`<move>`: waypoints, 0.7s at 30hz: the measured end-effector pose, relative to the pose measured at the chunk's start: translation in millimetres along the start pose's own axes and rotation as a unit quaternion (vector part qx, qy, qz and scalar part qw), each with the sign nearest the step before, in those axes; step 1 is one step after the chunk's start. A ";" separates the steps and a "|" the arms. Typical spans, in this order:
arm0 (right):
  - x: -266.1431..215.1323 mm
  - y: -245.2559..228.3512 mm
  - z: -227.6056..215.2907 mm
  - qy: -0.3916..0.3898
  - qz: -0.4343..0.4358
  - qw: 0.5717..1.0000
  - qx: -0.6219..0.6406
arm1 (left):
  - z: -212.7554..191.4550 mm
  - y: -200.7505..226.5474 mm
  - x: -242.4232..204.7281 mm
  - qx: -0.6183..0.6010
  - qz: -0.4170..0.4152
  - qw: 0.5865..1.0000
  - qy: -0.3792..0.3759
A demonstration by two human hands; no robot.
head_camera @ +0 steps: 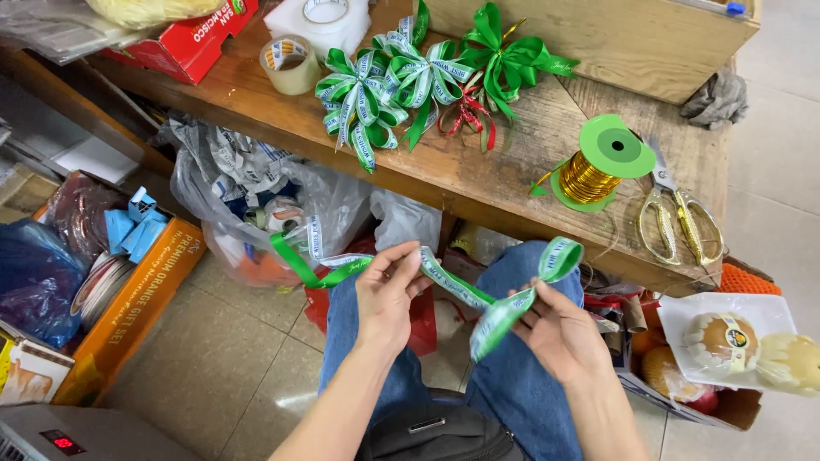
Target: The person is preparing decorative ribbon loops by folding and tying green and white ribbons.
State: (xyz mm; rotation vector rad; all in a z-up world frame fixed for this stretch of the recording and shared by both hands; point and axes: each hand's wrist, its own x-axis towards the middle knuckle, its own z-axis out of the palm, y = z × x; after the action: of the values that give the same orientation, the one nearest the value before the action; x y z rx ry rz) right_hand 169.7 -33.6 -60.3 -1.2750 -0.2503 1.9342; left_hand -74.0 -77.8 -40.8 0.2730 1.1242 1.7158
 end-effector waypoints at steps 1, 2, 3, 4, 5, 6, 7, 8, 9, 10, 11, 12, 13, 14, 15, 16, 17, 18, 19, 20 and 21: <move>2.2 1.3 -4.6 -0.002 -0.007 0.999 0.033 | -1.3 -0.4 -1.4 -0.011 0.014 1.000 0.008; 4.4 2.6 -9.2 -0.003 -0.014 0.998 0.066 | -2.7 -0.8 -2.9 -0.022 0.028 0.999 0.015; -0.5 2.5 -5.7 -0.003 -0.014 0.998 0.065 | -2.7 -2.0 -1.6 -0.023 0.028 0.999 0.015; -5.5 2.3 -2.2 0.006 -0.017 0.997 0.075 | -2.6 -3.1 -0.5 -0.046 0.015 0.998 0.033; -9.8 2.2 2.6 0.013 -0.020 0.996 0.085 | -2.8 -3.0 1.3 -0.068 0.002 0.996 0.050; -12.8 2.1 4.8 0.012 -0.020 0.996 0.084 | -3.7 -3.0 3.3 -0.069 0.003 0.996 0.051; -15.7 1.5 6.8 0.017 -0.022 0.996 0.084 | -4.1 -3.3 5.6 -0.088 -0.012 0.994 0.063; -18.5 0.9 8.6 0.021 -0.023 0.996 0.084 | -4.4 -3.8 7.9 -0.107 -0.026 0.991 0.076; -19.1 1.2 7.3 0.021 -0.024 0.996 0.083 | -6.4 -5.7 8.5 -0.108 -0.026 0.991 0.075; -19.6 1.4 5.8 0.008 -0.027 0.996 0.083 | -8.3 -7.8 9.1 -0.114 -0.025 0.991 0.072; -20.2 1.9 4.0 -0.004 -0.031 0.996 0.083 | -10.4 -10.0 9.5 -0.119 -0.023 0.990 0.068; -18.5 3.7 -2.2 -0.004 -0.031 0.996 0.083 | -12.4 -11.1 10.0 -0.120 -0.024 0.990 0.068; -16.1 5.1 -7.7 -0.044 -0.049 0.993 0.097 | -14.2 -11.7 11.0 -0.127 -0.025 0.990 0.062; -13.7 6.3 -13.2 -0.084 -0.067 0.988 0.110 | -16.0 -12.3 12.1 -0.135 -0.027 0.989 0.057; -14.8 5.9 -15.0 -0.085 -0.067 0.988 0.109 | -16.2 -12.4 11.1 -0.136 -0.026 0.989 0.057; -15.9 5.5 -16.9 -0.132 -0.091 0.985 0.068 | -16.3 -12.6 10.0 -0.106 -0.011 0.994 0.038; -17.3 6.0 -18.9 -0.179 -0.114 0.977 0.028 | -17.0 -12.7 8.7 -0.075 0.003 0.997 0.018; -19.6 3.0 -11.7 -0.179 -0.114 0.977 0.028 | -11.2 -8.6 5.2 -0.074 0.004 0.997 0.018; -22.7 0.6 -5.4 -0.158 -0.102 0.982 -0.022 | -5.7 -5.2 0.7 -0.041 0.004 0.999 -0.003; -25.6 -1.8 0.8 -0.138 -0.089 0.984 -0.072 | -0.1 -1.8 -3.6 -0.007 0.004 1.000 -0.025; -27.2 -3.2 6.4 -0.137 -0.087 0.984 -0.071 | 2.7 0.5 -6.5 -0.006 0.003 1.000 -0.024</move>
State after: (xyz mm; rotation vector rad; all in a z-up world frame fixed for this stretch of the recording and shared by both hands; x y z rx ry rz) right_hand 170.9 -48.9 -36.7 -1.0334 -0.6297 1.9630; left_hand -69.7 -81.7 -36.9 0.3083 1.0790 1.7124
